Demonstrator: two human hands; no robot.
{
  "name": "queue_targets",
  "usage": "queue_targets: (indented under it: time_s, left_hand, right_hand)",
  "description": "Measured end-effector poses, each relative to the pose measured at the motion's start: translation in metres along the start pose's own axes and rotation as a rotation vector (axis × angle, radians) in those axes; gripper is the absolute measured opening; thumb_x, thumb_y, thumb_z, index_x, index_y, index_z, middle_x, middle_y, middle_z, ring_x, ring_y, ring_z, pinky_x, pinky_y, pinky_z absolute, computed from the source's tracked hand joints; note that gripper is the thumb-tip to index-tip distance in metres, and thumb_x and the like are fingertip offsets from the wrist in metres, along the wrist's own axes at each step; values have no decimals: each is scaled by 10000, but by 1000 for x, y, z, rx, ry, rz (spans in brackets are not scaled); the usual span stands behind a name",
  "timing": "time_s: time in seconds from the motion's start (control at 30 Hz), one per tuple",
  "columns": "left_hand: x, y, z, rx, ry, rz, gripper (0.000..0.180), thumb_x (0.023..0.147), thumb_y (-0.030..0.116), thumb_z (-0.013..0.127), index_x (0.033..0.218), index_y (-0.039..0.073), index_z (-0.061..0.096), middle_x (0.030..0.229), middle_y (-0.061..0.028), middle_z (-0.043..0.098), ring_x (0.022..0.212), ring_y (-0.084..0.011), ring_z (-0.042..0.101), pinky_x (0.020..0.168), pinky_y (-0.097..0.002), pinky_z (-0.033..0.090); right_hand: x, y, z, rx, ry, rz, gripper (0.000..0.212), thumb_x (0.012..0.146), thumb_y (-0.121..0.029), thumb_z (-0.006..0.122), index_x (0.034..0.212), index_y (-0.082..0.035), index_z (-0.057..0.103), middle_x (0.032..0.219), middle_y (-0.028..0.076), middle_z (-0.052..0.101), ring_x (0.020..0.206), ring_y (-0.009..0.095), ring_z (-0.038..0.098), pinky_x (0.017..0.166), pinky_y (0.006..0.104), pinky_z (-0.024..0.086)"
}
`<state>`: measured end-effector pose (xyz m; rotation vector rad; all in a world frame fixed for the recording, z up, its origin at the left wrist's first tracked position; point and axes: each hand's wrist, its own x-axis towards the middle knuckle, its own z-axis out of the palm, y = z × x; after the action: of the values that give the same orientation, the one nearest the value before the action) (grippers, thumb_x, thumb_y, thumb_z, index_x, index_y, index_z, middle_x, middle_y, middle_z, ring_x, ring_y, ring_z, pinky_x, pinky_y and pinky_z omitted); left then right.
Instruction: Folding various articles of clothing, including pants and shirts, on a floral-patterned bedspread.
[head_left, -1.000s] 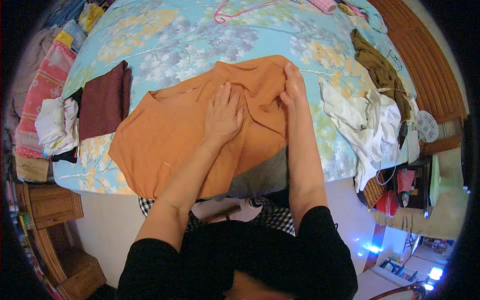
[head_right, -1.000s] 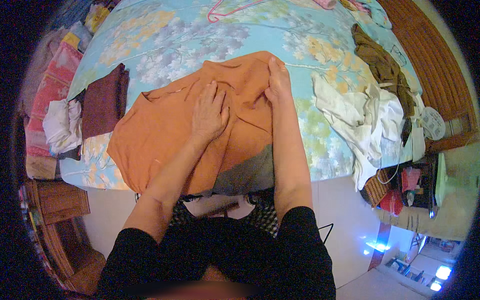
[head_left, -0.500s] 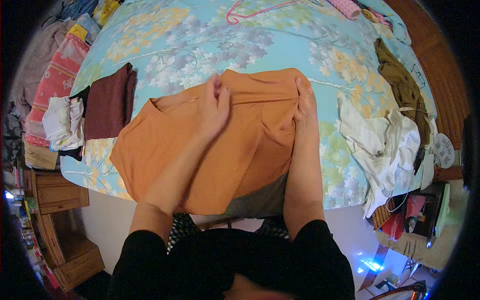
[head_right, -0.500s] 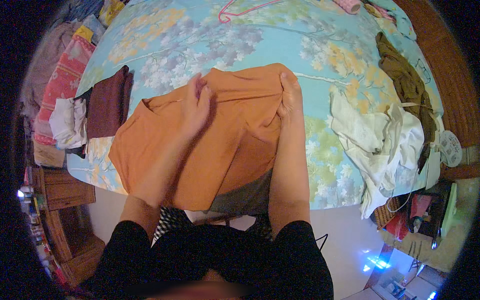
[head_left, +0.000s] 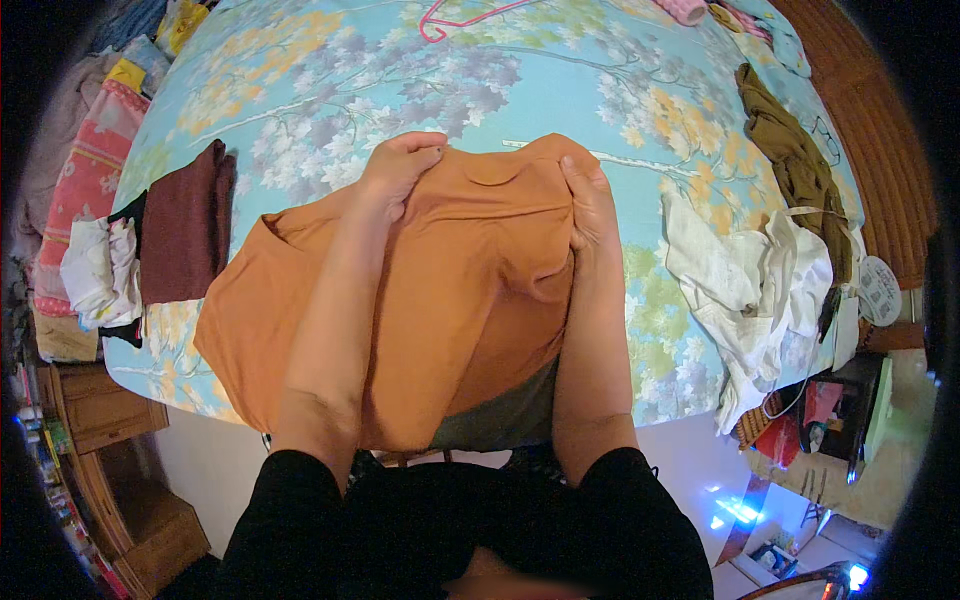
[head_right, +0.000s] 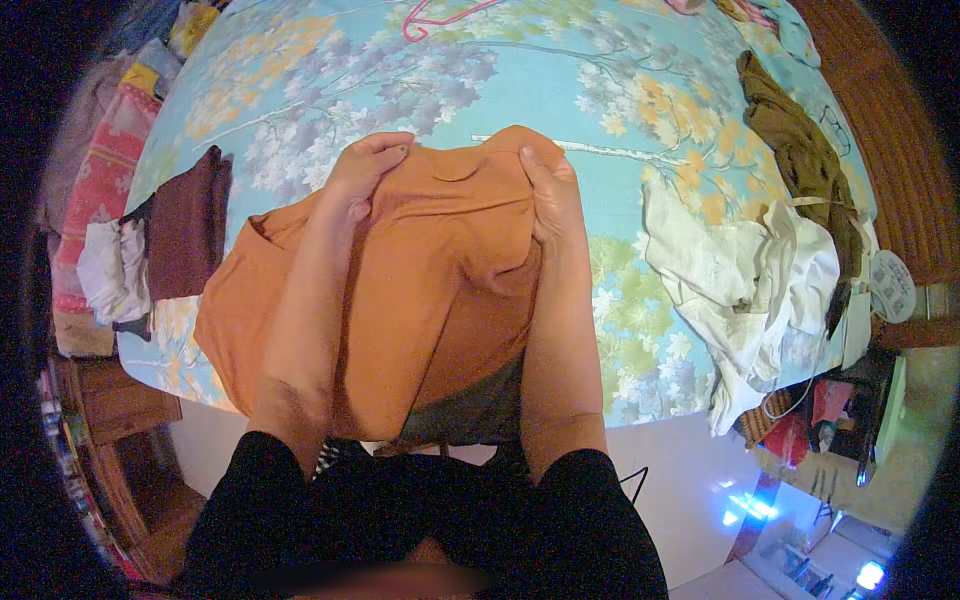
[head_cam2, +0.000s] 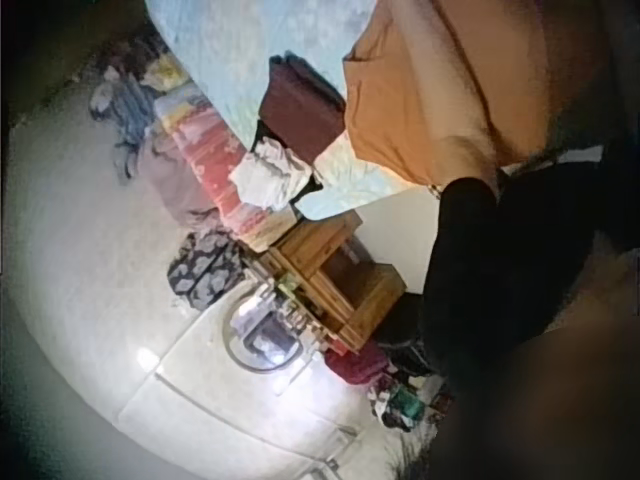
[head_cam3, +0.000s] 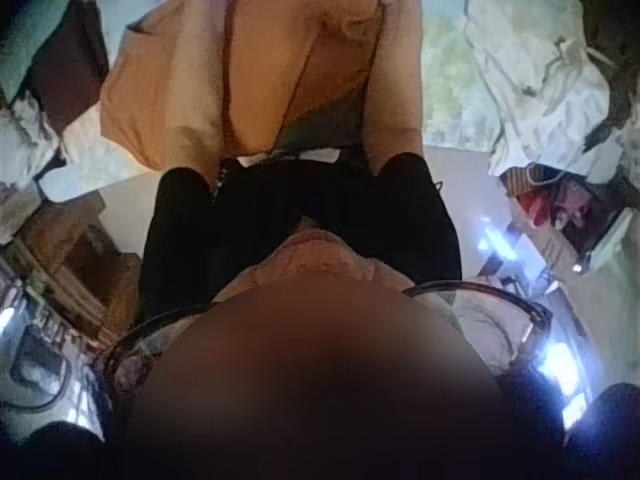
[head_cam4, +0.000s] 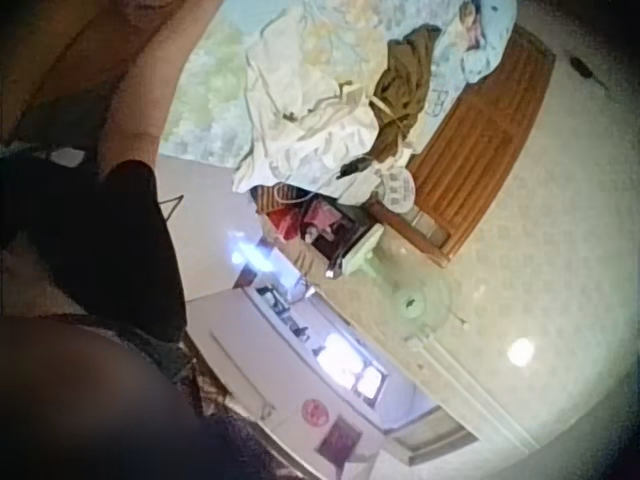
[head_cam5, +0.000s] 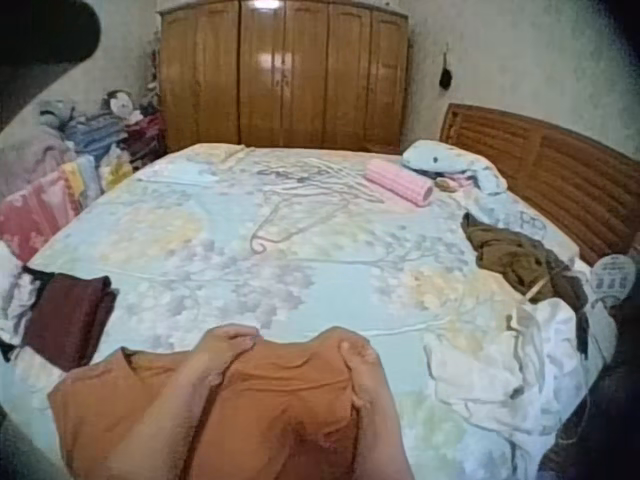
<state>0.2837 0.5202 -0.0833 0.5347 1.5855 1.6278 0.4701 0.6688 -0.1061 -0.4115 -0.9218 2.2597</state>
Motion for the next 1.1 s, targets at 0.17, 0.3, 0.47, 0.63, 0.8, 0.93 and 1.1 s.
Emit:
queue_targets:
  time_s: [0.17, 0.3, 0.47, 0.63, 0.8, 0.93, 1.1]
  left_hand:
    - [-13, -7, -4, -168, 110, 194, 291, 831, -50, 530, 1118, -33, 571, 999, -91, 624, 868, -116, 582, 774, -228, 476]
    - [-18, 4, -5, -134, 146, 273, 342, 817, -79, 530, 1153, -21, 560, 983, -71, 624, 836, -91, 573, 741, -207, 469]
    - [-11, 0, -13, -54, 131, 318, 332, 811, -57, 565, 1141, -22, 568, 840, -9, 609, 654, -30, 507, 559, -168, 413]
    - [-14, 8, -10, 23, 148, 289, 324, 800, -44, 595, 1123, -23, 577, 844, -25, 621, 663, -51, 537, 565, -187, 443]
    - [-15, 16, -5, 55, 191, 294, 307, 785, -26, 624, 1090, -19, 592, 837, -32, 631, 696, -63, 564, 603, -195, 468]
    - [-5, 9, -12, 150, 221, 333, 266, 779, 22, 651, 1041, -8, 617, 815, -26, 631, 682, -58, 557, 596, -196, 460]
    - [0, 7, -11, 220, 298, 350, 162, 783, 114, 667, 914, 19, 657, 709, 6, 605, 601, -42, 508, 531, -198, 412]
  right_hand:
    - [-2, -12, 8, -191, 68, -85, 194, 846, -59, 600, 1026, 9, 575, 977, 115, 635, 830, 192, 630, 735, 325, 541]
    - [-5, -21, 22, -302, 78, -144, 177, 829, -15, 593, 1000, 29, 588, 947, 106, 641, 818, 168, 615, 728, 285, 513]
    - [-4, -24, 24, -424, 146, -214, 211, 767, 27, 642, 972, 29, 594, 914, 107, 646, 774, 157, 613, 704, 281, 513]
    - [-3, -29, 24, -506, 209, -242, 246, 732, 40, 681, 962, 22, 595, 895, 102, 648, 751, 151, 615, 681, 274, 516]
    - [-5, -32, 29, -569, 251, -280, 234, 727, 30, 697, 938, 19, 596, 884, 93, 651, 739, 146, 615, 673, 267, 515]
    - [-2, -32, 20, -587, 248, -319, 168, 750, 15, 685, 897, 15, 604, 843, 67, 644, 701, 110, 588, 624, 239, 489]
    - [0, -33, 18, -576, 288, -301, 114, 774, -11, 678, 864, 12, 613, 768, 30, 623, 639, 65, 535, 567, 210, 445]
